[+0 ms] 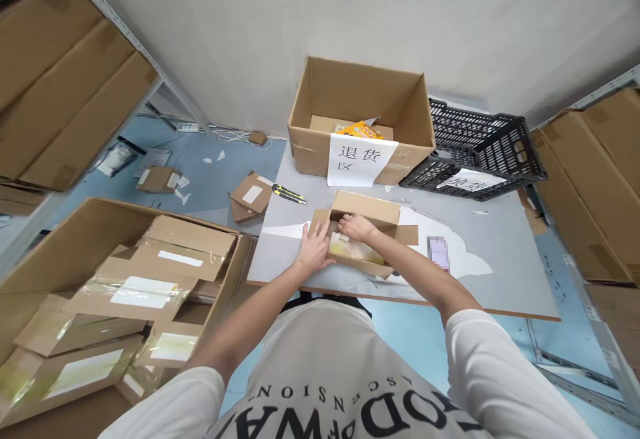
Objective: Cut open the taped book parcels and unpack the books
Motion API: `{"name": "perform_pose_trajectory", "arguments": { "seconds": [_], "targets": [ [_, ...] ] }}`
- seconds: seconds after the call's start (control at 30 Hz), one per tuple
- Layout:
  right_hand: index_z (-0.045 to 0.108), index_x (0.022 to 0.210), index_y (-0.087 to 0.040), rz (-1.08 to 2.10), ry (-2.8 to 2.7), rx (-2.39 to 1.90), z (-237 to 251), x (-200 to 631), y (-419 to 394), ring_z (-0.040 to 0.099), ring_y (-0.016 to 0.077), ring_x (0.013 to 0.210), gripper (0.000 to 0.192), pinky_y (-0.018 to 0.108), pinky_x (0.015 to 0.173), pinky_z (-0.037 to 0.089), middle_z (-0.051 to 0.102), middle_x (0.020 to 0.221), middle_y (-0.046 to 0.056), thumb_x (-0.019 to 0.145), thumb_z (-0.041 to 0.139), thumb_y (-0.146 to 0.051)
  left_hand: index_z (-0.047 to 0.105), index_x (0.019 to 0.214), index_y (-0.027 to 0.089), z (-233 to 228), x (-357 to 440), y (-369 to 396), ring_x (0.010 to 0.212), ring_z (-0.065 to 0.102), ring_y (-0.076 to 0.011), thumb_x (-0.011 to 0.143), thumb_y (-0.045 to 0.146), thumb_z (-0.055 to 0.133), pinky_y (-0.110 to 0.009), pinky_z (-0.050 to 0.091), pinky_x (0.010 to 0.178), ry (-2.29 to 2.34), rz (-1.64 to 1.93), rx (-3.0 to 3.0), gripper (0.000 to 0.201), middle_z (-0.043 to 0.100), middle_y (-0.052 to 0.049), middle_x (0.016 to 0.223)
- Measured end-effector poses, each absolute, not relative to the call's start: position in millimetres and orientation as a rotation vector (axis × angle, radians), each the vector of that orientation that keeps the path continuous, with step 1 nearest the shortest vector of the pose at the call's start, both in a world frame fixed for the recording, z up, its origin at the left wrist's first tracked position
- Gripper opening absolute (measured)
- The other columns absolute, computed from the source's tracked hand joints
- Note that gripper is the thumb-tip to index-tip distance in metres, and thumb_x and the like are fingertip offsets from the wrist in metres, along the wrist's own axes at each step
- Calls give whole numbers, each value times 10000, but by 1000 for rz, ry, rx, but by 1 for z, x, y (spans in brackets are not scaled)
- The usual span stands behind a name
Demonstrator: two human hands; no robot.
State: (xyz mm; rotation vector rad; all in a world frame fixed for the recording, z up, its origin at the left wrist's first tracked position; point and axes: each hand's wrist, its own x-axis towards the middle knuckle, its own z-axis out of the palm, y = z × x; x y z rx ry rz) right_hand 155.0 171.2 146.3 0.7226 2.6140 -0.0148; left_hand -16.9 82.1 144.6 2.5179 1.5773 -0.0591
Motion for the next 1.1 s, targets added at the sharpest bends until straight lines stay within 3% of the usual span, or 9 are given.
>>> {"name": "perform_pose_trajectory", "arguments": {
  "seconds": [0.17,0.47,0.67,0.77,0.83,0.93,1.0,1.1],
  "targets": [
    [562,1050,-123,-4,2544,963,182,174,164,568,224,925,276,313,717,412,639,987,149,909,325,-97,613,1137,122,144,-25,82,1356,200,-398,632,580,667,-593,124,1076,1608,-94,2461,684,126,-144,1530],
    [557,1030,-211,-172,2594,1317,247,226,159,557,213,957,188,252,657,383,655,997,72,875,460,-168,573,1167,116,147,-35,84,1373,148,-402,543,548,745,-578,186,1068,1662,-88,2317,778,77,-167,1533],
    [574,1003,-187,-460,2788,1746,287,243,162,590,201,791,246,256,627,383,667,912,62,843,529,-369,392,1347,159,151,-26,86,1379,122,-405,487,471,798,-575,197,1059,1530,32,2241,1001,82,-186,1528],
    [575,957,-178,-661,2889,2012,311,252,157,576,173,696,277,250,601,390,655,806,29,821,546,-418,252,1422,144,157,-23,90,1363,173,-416,521,542,756,-568,232,1044,1509,203,2110,1106,184,-222,1497],
    [566,930,-177,-906,2914,2259,318,254,148,551,148,618,316,245,559,399,631,739,5,795,572,-463,235,1427,127,161,-24,93,1336,257,-408,554,586,720,-555,250,1040,1496,357,2021,1100,300,-234,1446],
    [529,947,-189,-1609,2716,2690,311,244,128,476,101,461,379,223,434,375,583,658,-37,757,611,-506,266,1409,117,166,-23,95,1310,326,-381,553,586,726,-523,268,1051,1444,610,1849,1079,374,-224,1406],
    [502,978,-203,-2179,2359,2958,297,225,112,452,84,414,414,202,368,342,577,656,-52,737,635,-512,277,1398,124,170,-16,93,1315,334,-354,555,573,736,-488,289,1059,1323,764,1669,1060,369,-214,1414],
    [513,1020,-205,-2858,1670,3209,274,183,89,530,88,497,446,190,370,367,641,804,-12,721,654,-505,285,1385,145,181,3,86,1299,378,-326,536,558,759,-441,341,1043,989,962,1346,1056,355,-214,1426]
  ]
}}
